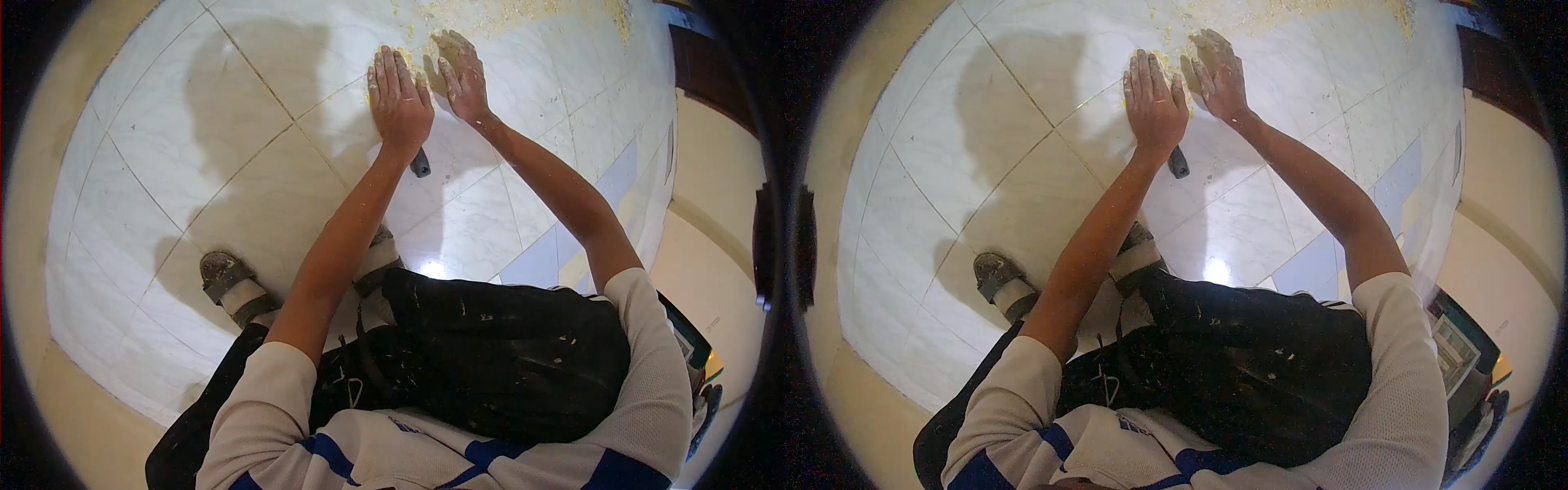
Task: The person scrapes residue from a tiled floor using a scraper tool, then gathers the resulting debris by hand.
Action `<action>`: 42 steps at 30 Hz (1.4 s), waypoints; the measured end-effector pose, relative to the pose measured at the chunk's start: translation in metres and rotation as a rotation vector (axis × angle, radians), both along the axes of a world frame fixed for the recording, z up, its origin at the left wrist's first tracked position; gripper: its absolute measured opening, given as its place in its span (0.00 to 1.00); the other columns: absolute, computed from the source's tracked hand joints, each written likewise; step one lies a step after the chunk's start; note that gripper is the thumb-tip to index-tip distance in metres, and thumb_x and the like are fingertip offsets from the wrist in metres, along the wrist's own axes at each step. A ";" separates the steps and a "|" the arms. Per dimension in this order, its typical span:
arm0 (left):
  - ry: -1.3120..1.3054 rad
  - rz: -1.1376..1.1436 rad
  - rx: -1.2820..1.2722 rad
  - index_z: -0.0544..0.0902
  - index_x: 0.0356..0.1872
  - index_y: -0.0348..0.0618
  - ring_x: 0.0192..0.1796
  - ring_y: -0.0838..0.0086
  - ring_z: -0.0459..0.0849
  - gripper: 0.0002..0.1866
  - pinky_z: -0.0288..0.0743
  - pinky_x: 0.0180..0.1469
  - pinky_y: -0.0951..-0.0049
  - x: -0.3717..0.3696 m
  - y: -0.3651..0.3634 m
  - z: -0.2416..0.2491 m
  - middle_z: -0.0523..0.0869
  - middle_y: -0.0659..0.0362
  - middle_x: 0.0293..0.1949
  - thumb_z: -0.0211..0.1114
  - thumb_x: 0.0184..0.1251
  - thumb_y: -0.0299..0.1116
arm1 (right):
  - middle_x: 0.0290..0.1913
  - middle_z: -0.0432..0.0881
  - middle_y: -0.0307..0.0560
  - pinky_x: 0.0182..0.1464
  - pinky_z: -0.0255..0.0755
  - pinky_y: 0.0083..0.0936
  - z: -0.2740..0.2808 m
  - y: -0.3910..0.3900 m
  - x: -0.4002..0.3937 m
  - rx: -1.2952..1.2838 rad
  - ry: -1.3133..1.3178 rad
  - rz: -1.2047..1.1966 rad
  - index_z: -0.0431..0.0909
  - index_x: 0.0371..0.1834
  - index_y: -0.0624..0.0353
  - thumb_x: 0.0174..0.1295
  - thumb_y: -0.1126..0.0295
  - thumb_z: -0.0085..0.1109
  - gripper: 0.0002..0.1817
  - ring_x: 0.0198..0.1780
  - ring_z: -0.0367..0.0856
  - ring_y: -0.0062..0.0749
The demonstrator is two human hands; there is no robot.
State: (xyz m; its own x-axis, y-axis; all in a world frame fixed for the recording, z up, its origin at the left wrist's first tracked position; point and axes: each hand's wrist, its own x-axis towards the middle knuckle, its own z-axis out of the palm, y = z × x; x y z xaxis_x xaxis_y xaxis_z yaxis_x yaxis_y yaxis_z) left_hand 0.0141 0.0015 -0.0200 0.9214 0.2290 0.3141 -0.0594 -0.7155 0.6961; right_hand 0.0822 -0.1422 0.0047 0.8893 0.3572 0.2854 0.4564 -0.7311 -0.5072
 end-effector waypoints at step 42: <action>-0.080 -0.007 -0.102 0.72 0.72 0.24 0.84 0.45 0.58 0.32 0.44 0.85 0.42 -0.001 0.006 0.013 0.64 0.37 0.80 0.60 0.71 0.35 | 0.79 0.71 0.54 0.78 0.59 0.46 0.013 0.025 -0.010 0.006 0.031 0.108 0.74 0.75 0.51 0.77 0.63 0.53 0.24 0.80 0.66 0.50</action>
